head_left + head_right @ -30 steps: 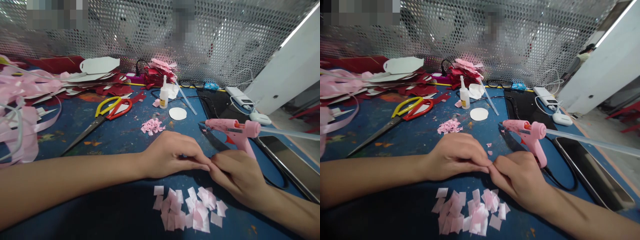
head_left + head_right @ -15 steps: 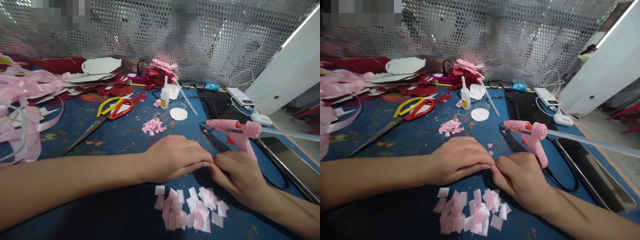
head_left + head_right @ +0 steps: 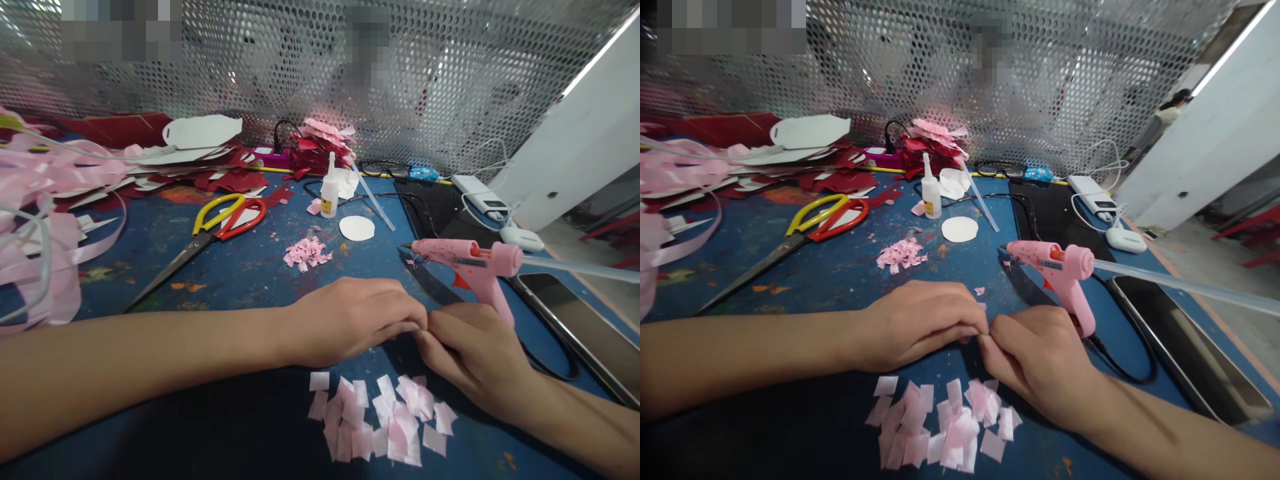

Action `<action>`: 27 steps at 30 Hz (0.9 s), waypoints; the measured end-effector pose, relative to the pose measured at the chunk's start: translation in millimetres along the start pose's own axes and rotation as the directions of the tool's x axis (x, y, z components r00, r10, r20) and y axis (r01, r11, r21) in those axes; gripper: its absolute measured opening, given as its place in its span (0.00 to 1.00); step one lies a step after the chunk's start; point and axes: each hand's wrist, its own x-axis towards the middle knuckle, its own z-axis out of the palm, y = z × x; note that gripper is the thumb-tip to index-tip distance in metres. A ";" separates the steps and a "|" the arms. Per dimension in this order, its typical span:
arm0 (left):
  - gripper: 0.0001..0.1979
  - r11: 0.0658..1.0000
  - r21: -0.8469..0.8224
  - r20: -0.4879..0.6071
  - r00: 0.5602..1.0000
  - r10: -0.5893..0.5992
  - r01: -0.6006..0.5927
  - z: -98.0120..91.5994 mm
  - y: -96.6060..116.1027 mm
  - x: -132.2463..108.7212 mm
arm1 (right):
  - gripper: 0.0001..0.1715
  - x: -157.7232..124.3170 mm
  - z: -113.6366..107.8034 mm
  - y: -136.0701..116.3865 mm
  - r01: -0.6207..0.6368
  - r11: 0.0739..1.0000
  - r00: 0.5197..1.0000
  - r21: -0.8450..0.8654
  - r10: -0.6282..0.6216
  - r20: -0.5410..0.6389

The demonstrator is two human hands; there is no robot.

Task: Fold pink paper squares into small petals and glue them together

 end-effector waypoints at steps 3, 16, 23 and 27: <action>0.08 0.999 -0.001 -0.039 0.998 0.054 -0.054 -0.7 -0.4 0.2 | 0.20 0.0 0.1 0.2 0.003 1.000 1.000 -0.006 -0.003 0.003; 0.09 0.995 -0.033 0.042 0.995 -0.089 0.091 -3.5 7.0 1.1 | 0.21 0.0 -0.5 -0.4 0.004 1.000 1.000 -0.030 -0.004 0.014; 0.10 0.992 -0.032 0.088 0.989 -0.119 0.122 -3.9 6.0 4.6 | 0.19 3.4 -0.7 -1.1 0.022 0.999 0.999 0.028 -0.022 0.024; 0.12 0.989 0.042 0.073 0.987 -0.144 0.141 -4.2 8.6 6.0 | 0.21 4.1 -0.8 -2.1 0.099 0.988 0.992 0.117 -0.107 0.069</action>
